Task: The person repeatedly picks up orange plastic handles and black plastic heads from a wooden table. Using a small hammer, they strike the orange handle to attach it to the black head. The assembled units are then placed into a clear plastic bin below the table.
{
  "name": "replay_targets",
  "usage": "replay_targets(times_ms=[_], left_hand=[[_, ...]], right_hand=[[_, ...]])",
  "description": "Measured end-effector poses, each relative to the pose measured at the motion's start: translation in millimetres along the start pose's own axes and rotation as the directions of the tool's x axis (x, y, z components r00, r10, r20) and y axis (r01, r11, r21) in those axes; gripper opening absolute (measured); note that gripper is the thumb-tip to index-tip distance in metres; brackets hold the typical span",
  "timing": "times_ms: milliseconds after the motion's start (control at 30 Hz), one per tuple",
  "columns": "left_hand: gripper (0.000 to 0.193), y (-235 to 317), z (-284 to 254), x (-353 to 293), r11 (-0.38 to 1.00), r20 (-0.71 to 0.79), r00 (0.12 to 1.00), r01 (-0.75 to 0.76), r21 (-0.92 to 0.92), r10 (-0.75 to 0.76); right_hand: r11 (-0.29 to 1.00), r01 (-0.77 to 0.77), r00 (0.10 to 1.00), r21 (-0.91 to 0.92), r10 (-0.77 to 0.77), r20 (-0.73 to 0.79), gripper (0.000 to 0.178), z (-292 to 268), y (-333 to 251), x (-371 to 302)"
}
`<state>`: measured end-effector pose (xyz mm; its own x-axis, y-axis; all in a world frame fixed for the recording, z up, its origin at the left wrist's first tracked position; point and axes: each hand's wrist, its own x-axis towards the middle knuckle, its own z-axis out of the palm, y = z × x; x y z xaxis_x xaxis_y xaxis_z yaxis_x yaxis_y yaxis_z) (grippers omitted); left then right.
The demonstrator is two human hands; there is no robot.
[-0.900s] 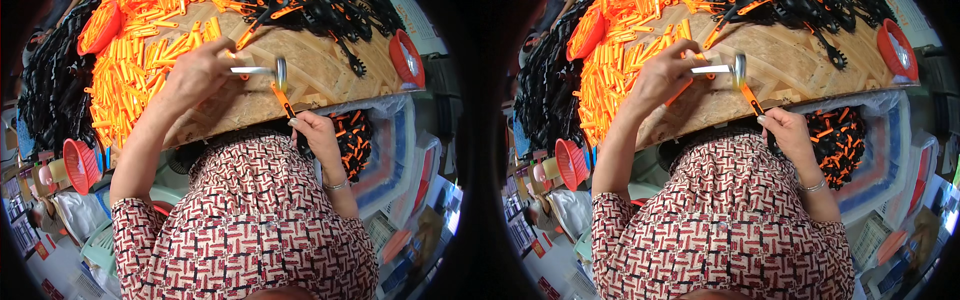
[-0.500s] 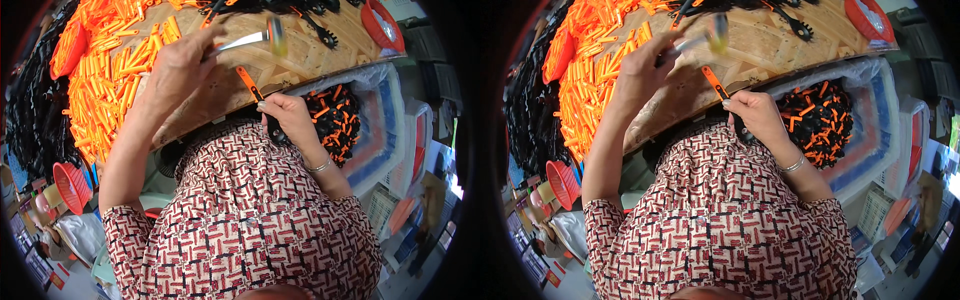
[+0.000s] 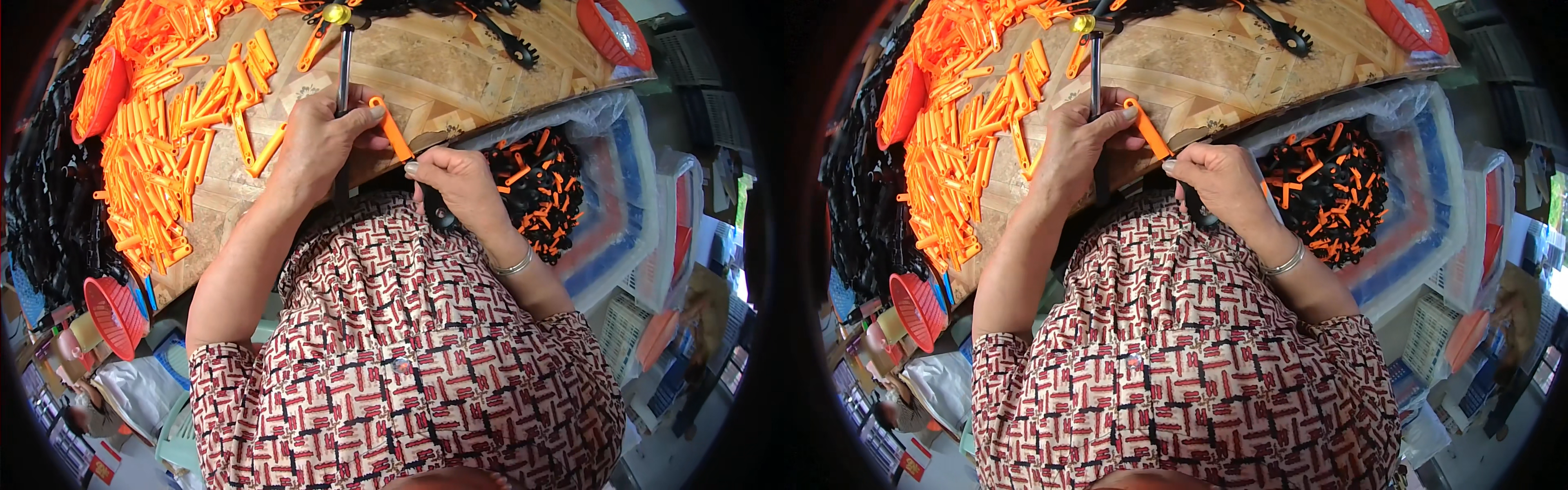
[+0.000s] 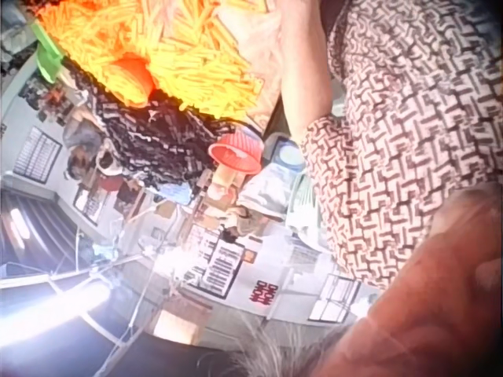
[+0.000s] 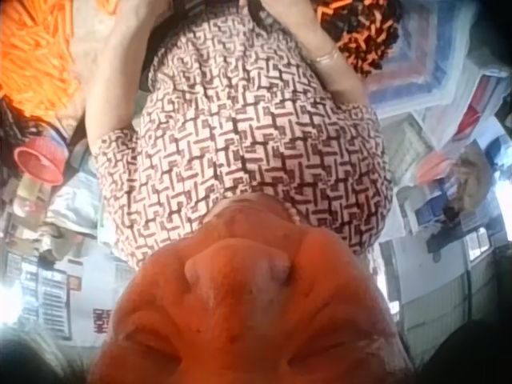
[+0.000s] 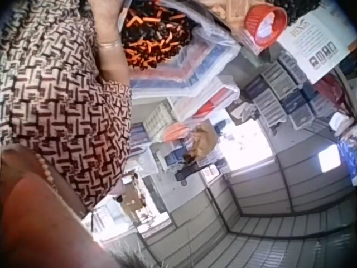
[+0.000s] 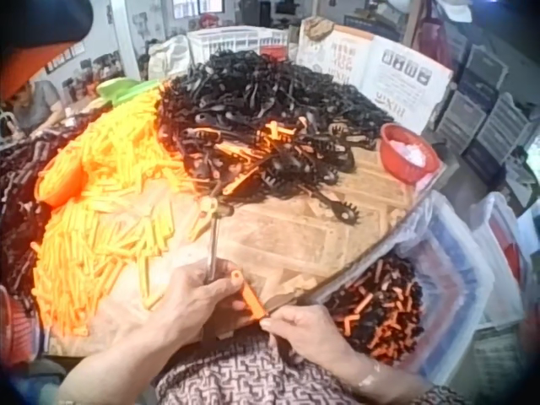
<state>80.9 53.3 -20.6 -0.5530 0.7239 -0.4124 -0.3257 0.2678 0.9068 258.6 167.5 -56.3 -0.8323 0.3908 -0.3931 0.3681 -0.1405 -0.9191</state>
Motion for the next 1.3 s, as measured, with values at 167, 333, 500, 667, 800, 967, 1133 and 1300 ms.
replay_targets(times_ms=[167, 333, 500, 667, 800, 967, 1133, 1300], left_hand=[[0.02, -6.7, 6.1, 0.4, 0.99, -0.02, 0.994, -0.101, 0.103, 0.103], [0.02, -4.7, 8.0, -4.5, 0.963, -0.04, 0.99, -0.124, 0.239, 0.138], [0.023, -5.9, 4.9, -6.1, 0.932, -0.042, 0.985, -0.143, 0.334, 0.166], [0.027, -11.7, -18.7, -13.4, 0.919, -0.074, 0.967, -0.206, 0.337, 0.244], [0.038, 3.4, -42.0, -43.4, 0.907, -0.116, 0.959, -0.199, 0.372, 0.258], [0.041, 19.0, -41.5, -90.0, 0.867, -0.191, 0.865, -0.399, 0.298, 0.463], [0.045, 0.0, -40.8, -90.2, 0.428, 0.12, 0.946, -0.246, 0.869, 0.299], [0.043, 18.5, -29.4, -110.4, 0.835, -0.016, 0.941, -0.291, 0.467, 0.337]], right_hand=[[1.0, 0.028, 0.999, 0.011, -0.028, -0.028, 0.022, 1.6, 0.1, 1.3], [0.998, -0.019, 1.0, 0.06, 0.019, -0.005, 0.027, -1.1, -1.9, 1.4], [0.997, -0.078, 0.994, 0.008, 0.078, -0.071, 0.03, 1.1, -8.2, 3.3], [0.996, -0.091, 0.995, -0.024, 0.09, -0.031, 0.029, -3.0, -11.6, 7.1], [0.99, -0.067, 0.997, -0.124, 0.061, -0.044, 0.029, -6.3, -9.2, 9.0], [0.979, -0.157, 0.987, 0.129, 0.159, -0.002, 0.032, -5.2, -16.2, 6.1], [0.986, -0.147, 0.989, 0.084, 0.148, -0.008, 0.034, -2.6, -18.4, 4.1], [0.994, -0.106, 0.994, 0.032, 0.106, -0.027, 0.029, -4.8, -13.5, 6.6]])
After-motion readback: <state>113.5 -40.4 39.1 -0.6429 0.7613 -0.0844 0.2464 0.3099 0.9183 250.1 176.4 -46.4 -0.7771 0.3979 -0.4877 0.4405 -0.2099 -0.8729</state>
